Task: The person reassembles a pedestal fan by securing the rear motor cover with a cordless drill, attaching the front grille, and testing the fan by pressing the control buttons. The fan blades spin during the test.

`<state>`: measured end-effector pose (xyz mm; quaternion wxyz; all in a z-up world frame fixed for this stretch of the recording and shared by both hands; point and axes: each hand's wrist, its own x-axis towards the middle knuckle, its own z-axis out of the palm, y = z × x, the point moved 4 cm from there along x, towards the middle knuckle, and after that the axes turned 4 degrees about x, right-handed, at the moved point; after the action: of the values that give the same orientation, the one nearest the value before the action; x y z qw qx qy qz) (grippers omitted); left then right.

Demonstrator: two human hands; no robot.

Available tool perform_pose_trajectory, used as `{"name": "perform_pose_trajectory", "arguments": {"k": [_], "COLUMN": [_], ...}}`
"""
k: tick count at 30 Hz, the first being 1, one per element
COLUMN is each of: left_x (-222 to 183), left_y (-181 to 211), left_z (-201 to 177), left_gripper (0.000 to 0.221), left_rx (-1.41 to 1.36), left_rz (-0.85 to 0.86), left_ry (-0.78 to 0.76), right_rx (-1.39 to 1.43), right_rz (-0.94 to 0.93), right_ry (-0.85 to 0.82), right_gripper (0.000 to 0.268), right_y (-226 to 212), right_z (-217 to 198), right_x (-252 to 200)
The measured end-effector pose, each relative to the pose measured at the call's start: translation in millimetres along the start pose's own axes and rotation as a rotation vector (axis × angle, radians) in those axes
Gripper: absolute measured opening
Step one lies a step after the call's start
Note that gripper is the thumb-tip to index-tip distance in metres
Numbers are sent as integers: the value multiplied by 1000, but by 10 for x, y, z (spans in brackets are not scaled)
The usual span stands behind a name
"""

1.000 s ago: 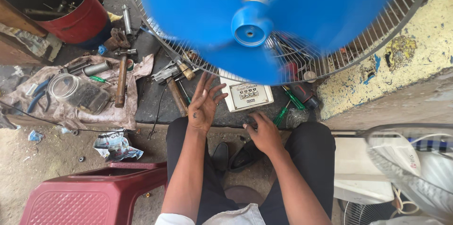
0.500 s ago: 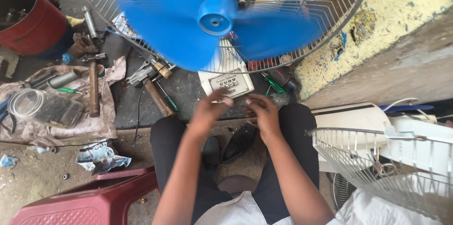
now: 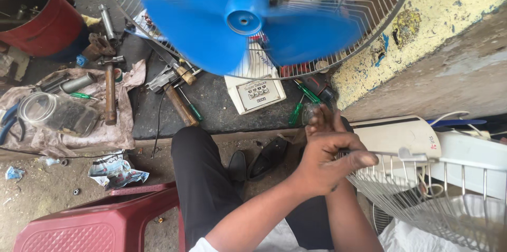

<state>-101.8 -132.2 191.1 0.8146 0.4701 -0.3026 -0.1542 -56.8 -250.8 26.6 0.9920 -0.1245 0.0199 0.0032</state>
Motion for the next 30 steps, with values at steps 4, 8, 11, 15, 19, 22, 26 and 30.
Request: {"name": "perform_pose_trajectory", "arguments": {"k": [4,8,11,15,19,22,26,30], "left_x": [48,104,87,-52,-286,-510,-653,-732], "left_y": [96,416,757,1372,1875,1966,1906,1825], "left_z": [-96,-425,-799,-1398,-1816,-2078,-2365,-2612], "left_gripper": [20,15,11,12,26,32,39,35], "left_rx": [-130,-163,-147,-70,-136,-143,-253,-270], "left_rz": [32,-5,40,282,482,435,454,528], "left_ry": [214,370,532,676,578,714,710,637], "right_rx": [-695,-486,-490,-520,-66,-76,-111,-200], "right_rz": [-336,-164,-23,119,-18,-122,-277,-486], "right_ry": [-40,114,305,404,-29,-6,-4,10], "right_gripper": [57,39,27,29,55,56,58,71], "right_y": [-78,145,345,377,275,185,12,-385], "right_z": [-194,-354,-358,-240,152,350,683,1030], "right_x": [-118,27,113,91,66,-25,-54,-153]}}
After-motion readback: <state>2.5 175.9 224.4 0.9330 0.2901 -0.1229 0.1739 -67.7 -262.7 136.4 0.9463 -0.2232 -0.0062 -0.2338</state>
